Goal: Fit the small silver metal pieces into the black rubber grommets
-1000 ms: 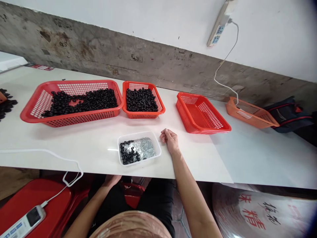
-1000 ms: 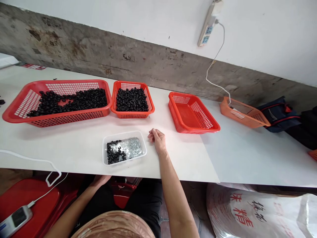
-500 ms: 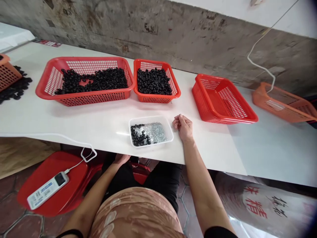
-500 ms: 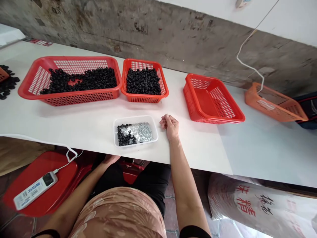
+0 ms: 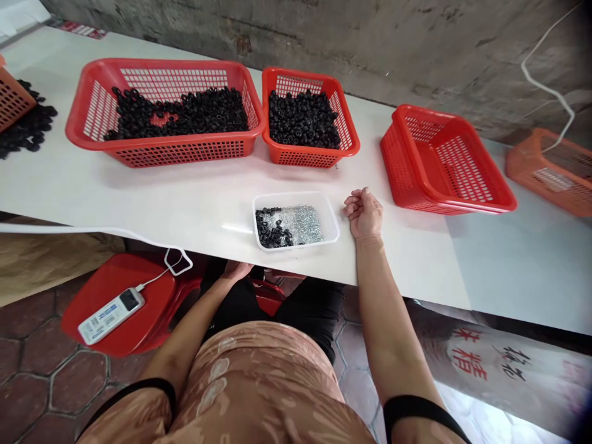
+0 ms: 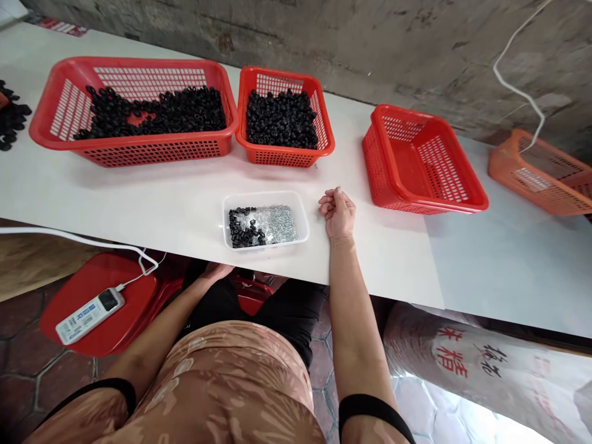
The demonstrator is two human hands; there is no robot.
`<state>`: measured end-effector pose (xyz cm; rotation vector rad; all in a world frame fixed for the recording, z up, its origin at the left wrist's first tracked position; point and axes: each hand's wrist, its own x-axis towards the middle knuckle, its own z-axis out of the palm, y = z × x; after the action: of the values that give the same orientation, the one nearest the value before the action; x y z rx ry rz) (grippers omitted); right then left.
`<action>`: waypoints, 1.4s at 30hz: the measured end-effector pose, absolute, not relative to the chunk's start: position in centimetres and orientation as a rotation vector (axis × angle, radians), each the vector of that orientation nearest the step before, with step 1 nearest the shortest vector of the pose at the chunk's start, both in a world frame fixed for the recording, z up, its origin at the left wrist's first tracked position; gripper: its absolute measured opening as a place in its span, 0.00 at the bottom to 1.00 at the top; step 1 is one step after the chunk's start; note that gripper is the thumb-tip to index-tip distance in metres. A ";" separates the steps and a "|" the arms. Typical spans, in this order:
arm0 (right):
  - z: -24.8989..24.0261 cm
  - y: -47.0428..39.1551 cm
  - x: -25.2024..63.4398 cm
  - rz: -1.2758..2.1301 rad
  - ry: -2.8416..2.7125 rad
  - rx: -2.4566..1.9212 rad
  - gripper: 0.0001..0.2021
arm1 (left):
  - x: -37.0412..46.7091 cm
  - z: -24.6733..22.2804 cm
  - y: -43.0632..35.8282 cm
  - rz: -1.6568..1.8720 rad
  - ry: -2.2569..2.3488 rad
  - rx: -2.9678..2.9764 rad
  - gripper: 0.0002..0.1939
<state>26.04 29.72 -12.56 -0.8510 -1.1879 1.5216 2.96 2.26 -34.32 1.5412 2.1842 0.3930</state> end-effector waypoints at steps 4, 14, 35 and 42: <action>-12.7 30.0 26.1 1.533 -1.171 -0.852 0.21 | 2.9 -34.5 2.1 0.401 2.182 1.535 0.25; -12.5 29.7 26.1 1.528 -1.182 -0.874 0.21 | 3.1 -34.5 2.3 0.421 2.176 1.508 0.21; -12.4 29.7 26.1 1.514 -1.178 -0.873 0.23 | 3.1 -32.1 2.1 0.406 2.191 1.493 0.25; -12.3 29.6 26.0 1.517 -1.173 -0.893 0.22 | 3.1 -32.6 1.9 0.411 2.182 1.487 0.25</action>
<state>26.03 29.58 -12.33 -0.8928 -1.1726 1.5168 3.09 1.92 -32.58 1.4873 2.1818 0.4107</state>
